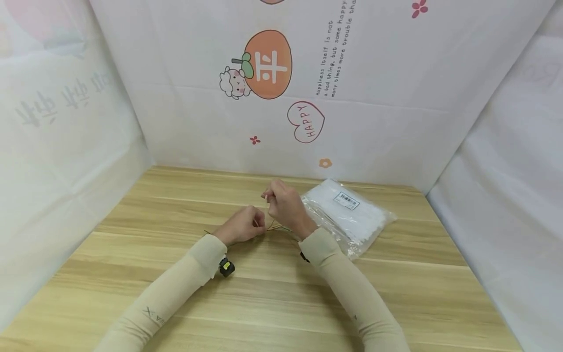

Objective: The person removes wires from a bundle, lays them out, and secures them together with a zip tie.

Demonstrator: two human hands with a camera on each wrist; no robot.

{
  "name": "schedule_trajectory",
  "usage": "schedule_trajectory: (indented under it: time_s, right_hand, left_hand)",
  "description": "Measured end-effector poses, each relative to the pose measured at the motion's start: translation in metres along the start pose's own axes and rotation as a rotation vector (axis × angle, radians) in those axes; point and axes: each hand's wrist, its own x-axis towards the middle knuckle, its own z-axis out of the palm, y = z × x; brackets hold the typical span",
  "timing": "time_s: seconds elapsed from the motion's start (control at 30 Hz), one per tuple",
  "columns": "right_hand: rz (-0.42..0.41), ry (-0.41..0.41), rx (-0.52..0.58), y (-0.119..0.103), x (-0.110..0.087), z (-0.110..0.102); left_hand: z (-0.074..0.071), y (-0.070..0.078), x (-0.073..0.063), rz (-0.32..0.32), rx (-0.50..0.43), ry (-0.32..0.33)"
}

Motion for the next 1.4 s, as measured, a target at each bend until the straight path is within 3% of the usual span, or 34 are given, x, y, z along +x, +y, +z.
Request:
schedule_trajectory:
  time_s: [0.13, 0.27, 0.37, 0.47, 0.57, 0.67, 0.73, 0.87, 0.93, 1.1, 1.23, 1.4]
  right_hand:
    - [0.127, -0.089, 0.102, 0.002, 0.004, -0.002]
    - [0.316, -0.118, 0.258, 0.004, 0.012, -0.007]
    - [0.457, -0.148, 0.328, 0.005, 0.015, -0.011]
    - [0.606, -0.263, 0.300, 0.002, 0.016, -0.015]
    - [0.692, -0.466, 0.221, -0.004, 0.015, -0.018]
    - [0.647, -0.678, 0.137, -0.012, 0.013, -0.019]
    - [0.563, -0.791, 0.085, -0.016, 0.009, -0.018]
    - [0.376, -0.904, -0.036, -0.020, -0.002, -0.013]
    - [0.314, -0.902, -0.086, -0.019, -0.007, -0.010]
    - [0.290, -0.841, -0.149, -0.018, -0.015, -0.007]
    - [0.268, -0.800, -0.194, -0.017, -0.019, -0.005]
    - [0.174, -0.720, -0.347, -0.014, -0.029, 0.000]
  left_hand:
    - [-0.001, -0.004, -0.006, 0.056, 0.019, -0.047]
    - [-0.009, -0.001, -0.013, 0.092, 0.029, -0.089]
    - [-0.015, 0.002, -0.017, 0.075, 0.061, -0.102]
    - [-0.016, 0.003, -0.020, 0.022, 0.102, -0.106]
    - [-0.016, 0.000, -0.021, -0.042, 0.136, -0.085]
    - [-0.016, -0.002, -0.020, -0.078, 0.126, -0.046]
    - [-0.017, -0.002, -0.019, -0.080, 0.106, -0.026]
    - [-0.020, 0.001, -0.014, -0.053, 0.081, -0.020]
    - [-0.020, 0.002, -0.012, -0.039, 0.087, -0.020]
    - [-0.019, 0.007, -0.012, -0.036, 0.148, -0.021]
    - [-0.013, 0.012, -0.012, -0.026, 0.279, -0.001]
    - [-0.008, 0.011, -0.011, 0.027, 0.440, 0.066]
